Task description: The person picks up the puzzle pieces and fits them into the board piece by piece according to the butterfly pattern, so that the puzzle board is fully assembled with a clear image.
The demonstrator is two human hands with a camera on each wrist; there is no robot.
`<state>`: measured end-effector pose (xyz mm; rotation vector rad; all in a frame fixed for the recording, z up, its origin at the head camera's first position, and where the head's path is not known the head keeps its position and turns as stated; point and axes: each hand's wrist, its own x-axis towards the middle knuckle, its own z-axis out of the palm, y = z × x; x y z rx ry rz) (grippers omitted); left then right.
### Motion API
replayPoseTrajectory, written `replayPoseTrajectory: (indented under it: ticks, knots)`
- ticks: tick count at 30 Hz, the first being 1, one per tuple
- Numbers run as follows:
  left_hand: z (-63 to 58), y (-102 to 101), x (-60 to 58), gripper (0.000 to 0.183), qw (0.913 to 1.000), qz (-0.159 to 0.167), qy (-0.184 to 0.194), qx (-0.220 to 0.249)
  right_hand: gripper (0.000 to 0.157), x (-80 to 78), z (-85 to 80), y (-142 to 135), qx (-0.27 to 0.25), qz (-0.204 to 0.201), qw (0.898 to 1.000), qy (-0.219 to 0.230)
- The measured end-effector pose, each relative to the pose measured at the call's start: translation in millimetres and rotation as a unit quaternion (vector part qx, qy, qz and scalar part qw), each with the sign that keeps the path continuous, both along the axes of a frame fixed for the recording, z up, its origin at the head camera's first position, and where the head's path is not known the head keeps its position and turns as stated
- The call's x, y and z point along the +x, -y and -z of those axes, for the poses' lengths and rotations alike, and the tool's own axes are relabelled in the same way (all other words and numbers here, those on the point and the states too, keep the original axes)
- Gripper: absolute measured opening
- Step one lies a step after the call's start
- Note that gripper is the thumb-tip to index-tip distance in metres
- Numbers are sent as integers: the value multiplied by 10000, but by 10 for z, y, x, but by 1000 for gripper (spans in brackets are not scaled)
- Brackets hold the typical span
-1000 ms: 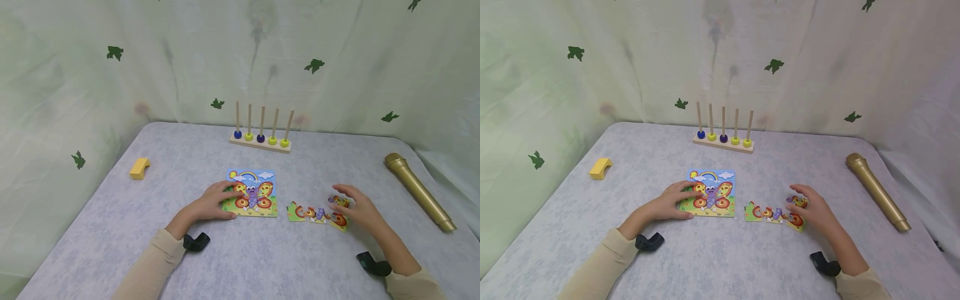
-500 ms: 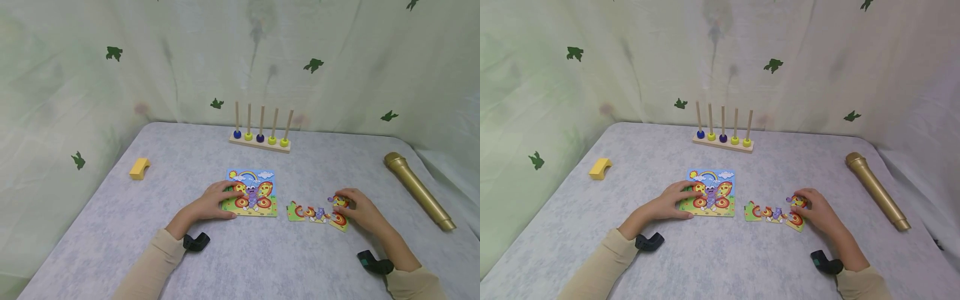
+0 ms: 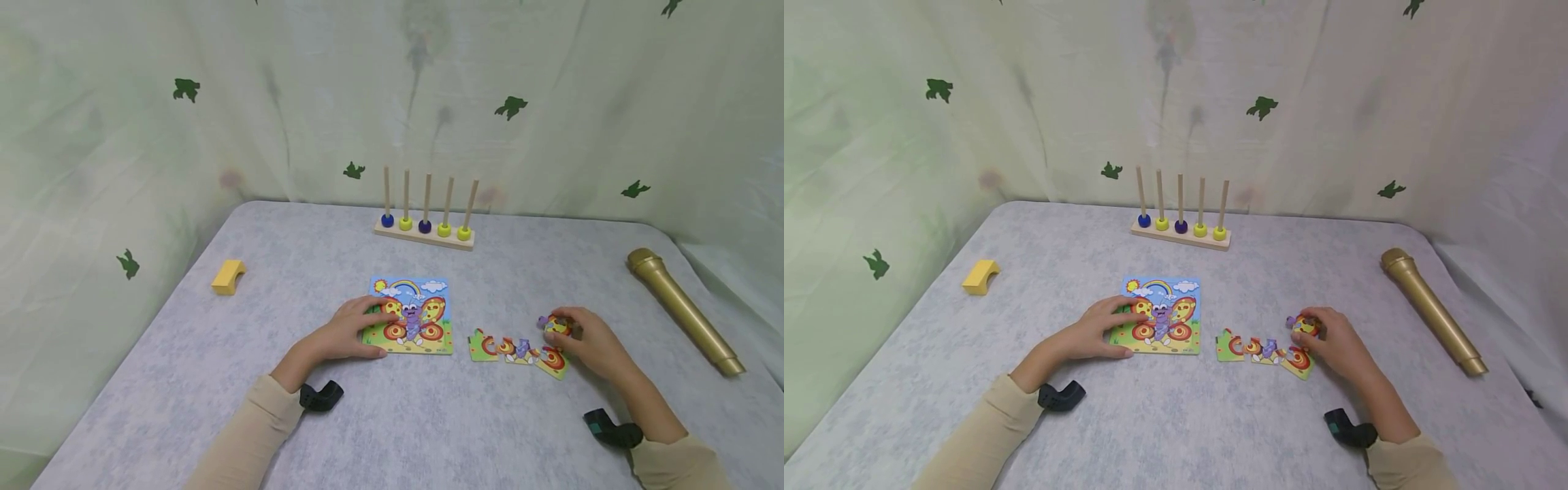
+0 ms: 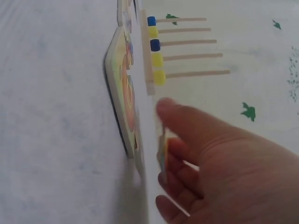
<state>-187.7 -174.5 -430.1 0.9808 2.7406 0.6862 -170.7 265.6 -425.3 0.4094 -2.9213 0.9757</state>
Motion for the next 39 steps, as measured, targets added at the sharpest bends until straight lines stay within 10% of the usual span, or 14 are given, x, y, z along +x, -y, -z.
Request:
replayPoseTrajectory:
  ticks: [8, 19, 39]
  knots:
    - [3, -5, 6, 63, 10000, -7, -2, -3, 44, 59, -124, 201, -186, 180, 9972, -706]
    - [1, 4, 18, 63, 10000, -14, -34, 28, 41, 91, -427, 861, -878, -804, 9867, -1109]
    - [-30, -41, 30, 59, 9993, -90, -305, -191, 38, -295, -45, 1711, -439, -1740, 9833, -318]
